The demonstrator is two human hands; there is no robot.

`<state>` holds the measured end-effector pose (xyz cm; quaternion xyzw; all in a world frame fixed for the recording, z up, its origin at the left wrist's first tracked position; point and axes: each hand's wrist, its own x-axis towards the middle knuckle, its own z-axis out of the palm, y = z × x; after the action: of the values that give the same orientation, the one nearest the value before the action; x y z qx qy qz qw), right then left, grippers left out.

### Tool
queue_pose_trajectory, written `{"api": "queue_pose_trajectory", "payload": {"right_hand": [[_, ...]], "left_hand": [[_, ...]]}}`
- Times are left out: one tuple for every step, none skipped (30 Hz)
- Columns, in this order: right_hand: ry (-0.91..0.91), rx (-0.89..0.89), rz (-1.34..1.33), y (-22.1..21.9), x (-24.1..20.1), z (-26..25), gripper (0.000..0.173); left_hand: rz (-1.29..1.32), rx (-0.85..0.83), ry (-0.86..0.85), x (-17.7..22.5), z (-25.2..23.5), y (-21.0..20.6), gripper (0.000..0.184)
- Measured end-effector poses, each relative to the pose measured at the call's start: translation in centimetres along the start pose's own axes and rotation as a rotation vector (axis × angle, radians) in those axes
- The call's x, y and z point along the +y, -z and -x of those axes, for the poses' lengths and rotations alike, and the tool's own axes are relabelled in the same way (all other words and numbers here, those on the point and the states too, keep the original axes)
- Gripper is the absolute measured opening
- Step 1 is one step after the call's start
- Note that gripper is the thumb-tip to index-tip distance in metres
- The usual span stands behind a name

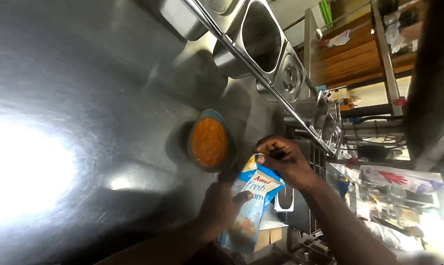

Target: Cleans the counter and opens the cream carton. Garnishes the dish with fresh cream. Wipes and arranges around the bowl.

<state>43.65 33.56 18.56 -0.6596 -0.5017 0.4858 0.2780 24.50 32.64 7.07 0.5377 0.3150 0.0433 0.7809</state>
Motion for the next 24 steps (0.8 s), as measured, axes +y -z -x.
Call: {"api": "queue_pose_trajectory", "payload": {"right_hand": [[0.020, -0.008, 0.005, 0.0, 0.1, -0.2, 0.020], [0.037, -0.015, 0.019, 0.0, 0.2, -0.4, 0.020], [0.049, -0.025, 0.037, 0.0, 0.2, -0.5, 0.019], [0.053, -0.034, 0.050, 0.0, 0.3, -0.7, 0.017], [0.051, -0.044, 0.059, 0.1, 0.3, -0.8, 0.015], [0.048, -0.057, 0.064, 0.3, 0.4, -0.9, 0.013], [0.044, -0.068, 0.071, 0.4, 0.5, -1.1, 0.012], [0.035, -0.074, 0.086, 0.5, 0.6, -1.2, 0.011], [0.023, -0.080, 0.110, 0.5, 0.7, -1.3, 0.011], [0.003, -0.084, 0.139, 0.6, 0.7, -1.4, 0.011], [-0.023, -0.087, 0.174, 0.6, 0.7, -1.5, 0.011], [-0.053, -0.090, 0.208, 0.6, 0.7, -1.6, 0.011], [-0.078, -0.095, 0.234, 0.6, 0.7, -1.7, 0.012], [-0.099, -0.100, 0.245, 0.5, 0.7, -1.8, 0.012], [-0.123, -0.102, 0.245, 0.5, 0.7, -1.9, 0.012], [-0.149, -0.105, 0.237, 0.6, 0.7, -2.0, 0.013], [-0.173, -0.105, 0.221, 0.6, 0.8, -2.2, 0.013], [-0.196, -0.103, 0.203, 0.6, 0.9, -2.3, 0.013], [-0.214, -0.101, 0.189, 0.6, 1.0, -2.3, 0.013], [-0.233, -0.098, 0.177, 0.6, 1.1, -2.4, 0.013], [-0.255, -0.093, 0.164, 0.5, 1.1, -2.6, 0.013], [-0.277, -0.092, 0.152, 0.5, 1.1, -2.7, 0.013], [-0.296, -0.092, 0.144, 0.5, 1.1, -2.9, 0.013], [-0.317, -0.094, 0.130, 0.4, 1.1, -3.0, 0.014]], "left_hand": [[0.014, -0.008, -0.003, -0.1, 0.0, 0.1, 0.055], [0.025, -0.020, 0.002, -0.2, 0.0, 0.2, 0.055], [0.034, -0.032, 0.014, -0.2, 0.0, 0.3, 0.055], [0.045, -0.043, 0.026, -0.1, 0.0, 0.4, 0.055], [0.056, -0.052, 0.034, -0.1, -0.1, 0.4, 0.055], [0.068, -0.054, 0.035, -0.1, -0.2, 0.4, 0.055], [0.079, -0.055, 0.033, -0.2, -0.2, 0.4, 0.055], [0.092, -0.057, 0.031, -0.2, -0.3, 0.4, 0.056], [0.104, -0.062, 0.030, -0.3, -0.4, 0.5, 0.057], [0.123, -0.060, 0.027, -0.4, -0.5, 0.4, 0.057], [0.149, -0.056, 0.027, -0.5, -0.6, 0.2, 0.055], [0.179, -0.052, 0.030, -0.7, -0.7, 0.1, 0.054], [0.202, -0.047, 0.032, -0.8, -0.9, -0.1, 0.054], [0.223, -0.047, 0.035, -0.9, -1.0, -0.2, 0.053], [0.239, -0.048, 0.037, -0.9, -1.1, -0.3, 0.053], [0.252, -0.050, 0.040, -0.9, -1.2, -0.4, 0.053], [0.263, -0.052, 0.044, -1.0, -1.3, -0.4, 0.052], [0.277, -0.053, 0.047, -1.0, -1.3, -0.5, 0.052], [0.299, -0.046, 0.047, -1.2, -1.4, -0.7, 0.051], [0.331, -0.038, 0.047, -1.4, -1.5, -0.9, 0.051], [0.367, -0.030, 0.046, -1.5, -1.6, -1.1, 0.051], [0.396, -0.023, 0.047, -1.7, -1.7, -1.3, 0.051], [0.416, -0.024, 0.053, -1.7, -1.7, -1.4, 0.052], [0.428, -0.028, 0.064, -1.7, -1.7, -1.4, 0.053]]}}
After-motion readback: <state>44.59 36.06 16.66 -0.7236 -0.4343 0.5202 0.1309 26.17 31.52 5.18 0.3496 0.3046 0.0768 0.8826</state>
